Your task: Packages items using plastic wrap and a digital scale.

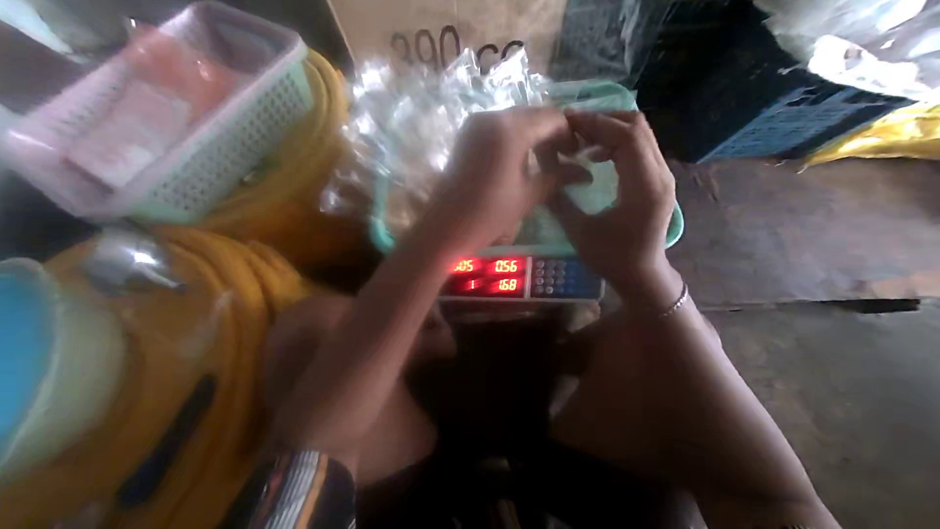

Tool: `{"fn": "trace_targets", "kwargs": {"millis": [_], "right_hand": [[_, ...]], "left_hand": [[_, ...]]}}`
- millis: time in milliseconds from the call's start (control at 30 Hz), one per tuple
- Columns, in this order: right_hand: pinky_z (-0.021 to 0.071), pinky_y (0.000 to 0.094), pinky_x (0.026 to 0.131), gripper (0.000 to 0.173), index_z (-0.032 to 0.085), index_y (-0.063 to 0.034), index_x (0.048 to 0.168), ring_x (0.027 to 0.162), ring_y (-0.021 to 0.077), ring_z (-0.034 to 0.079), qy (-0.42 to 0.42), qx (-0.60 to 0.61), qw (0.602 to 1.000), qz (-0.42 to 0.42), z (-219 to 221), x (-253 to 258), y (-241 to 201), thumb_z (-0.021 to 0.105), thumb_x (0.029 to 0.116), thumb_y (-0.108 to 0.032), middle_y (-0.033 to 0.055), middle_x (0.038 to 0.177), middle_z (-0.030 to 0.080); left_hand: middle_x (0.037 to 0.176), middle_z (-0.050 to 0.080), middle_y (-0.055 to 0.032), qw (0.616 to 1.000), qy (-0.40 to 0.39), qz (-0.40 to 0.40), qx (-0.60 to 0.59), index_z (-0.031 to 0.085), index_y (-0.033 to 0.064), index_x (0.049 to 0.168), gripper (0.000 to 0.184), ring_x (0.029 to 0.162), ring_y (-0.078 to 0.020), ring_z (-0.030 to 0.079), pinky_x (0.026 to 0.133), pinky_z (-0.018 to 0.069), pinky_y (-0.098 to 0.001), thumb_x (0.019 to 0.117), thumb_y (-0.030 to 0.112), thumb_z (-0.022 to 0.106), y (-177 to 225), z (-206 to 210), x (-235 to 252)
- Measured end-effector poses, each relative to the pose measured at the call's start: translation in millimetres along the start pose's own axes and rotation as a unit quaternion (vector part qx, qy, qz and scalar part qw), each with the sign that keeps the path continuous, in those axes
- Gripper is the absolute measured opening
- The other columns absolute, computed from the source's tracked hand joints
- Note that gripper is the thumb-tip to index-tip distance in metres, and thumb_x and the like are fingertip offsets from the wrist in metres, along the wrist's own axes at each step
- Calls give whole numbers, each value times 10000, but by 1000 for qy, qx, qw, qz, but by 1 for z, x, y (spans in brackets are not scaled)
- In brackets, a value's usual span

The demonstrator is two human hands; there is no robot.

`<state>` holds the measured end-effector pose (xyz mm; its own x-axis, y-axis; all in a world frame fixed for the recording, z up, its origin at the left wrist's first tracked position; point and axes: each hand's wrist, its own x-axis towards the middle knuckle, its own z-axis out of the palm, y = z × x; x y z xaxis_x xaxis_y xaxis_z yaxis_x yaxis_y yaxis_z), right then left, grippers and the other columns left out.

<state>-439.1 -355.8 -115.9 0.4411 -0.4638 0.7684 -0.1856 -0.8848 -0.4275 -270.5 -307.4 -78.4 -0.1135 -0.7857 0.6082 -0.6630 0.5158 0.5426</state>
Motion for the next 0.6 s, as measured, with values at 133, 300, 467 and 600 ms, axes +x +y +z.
{"fn": "trace_targets", "kwargs": {"millis": [133,300,467,600], "right_hand": [[501,363,836,80,742,12,935,871,207,656,12,-24,999,23,-4,-5,22,709,906,-55,132,881,720],[544,198,798,147,731,17,981,840,52,668,-17,4,993,119,-13,-6,38,676,961,-119,88,911,719],[563,159,751,130,696,-2,1016,802,-28,664,-68,101,978,168,-20,-7,50,635,988,-113,0,924,721],[567,157,776,130,685,-11,1009,829,-44,665,-93,156,970,159,-23,-7,53,567,1004,-65,-40,933,717]], "left_hand": [[888,687,-54,997,-77,-5,17,753,21,988,133,650,-8,480,586,377,-147,899,119,765,2,-9,-1],[964,747,-40,992,-81,-67,63,762,78,1010,100,884,-85,681,817,533,-248,949,130,702,-12,-10,-3],[1263,686,-101,993,-75,-88,5,668,52,1272,397,1189,-182,631,991,510,-358,915,193,767,-13,6,0],[1028,751,-49,992,-38,-118,-14,742,51,1081,152,948,-68,699,882,552,-242,969,141,692,-23,10,-1]]}}
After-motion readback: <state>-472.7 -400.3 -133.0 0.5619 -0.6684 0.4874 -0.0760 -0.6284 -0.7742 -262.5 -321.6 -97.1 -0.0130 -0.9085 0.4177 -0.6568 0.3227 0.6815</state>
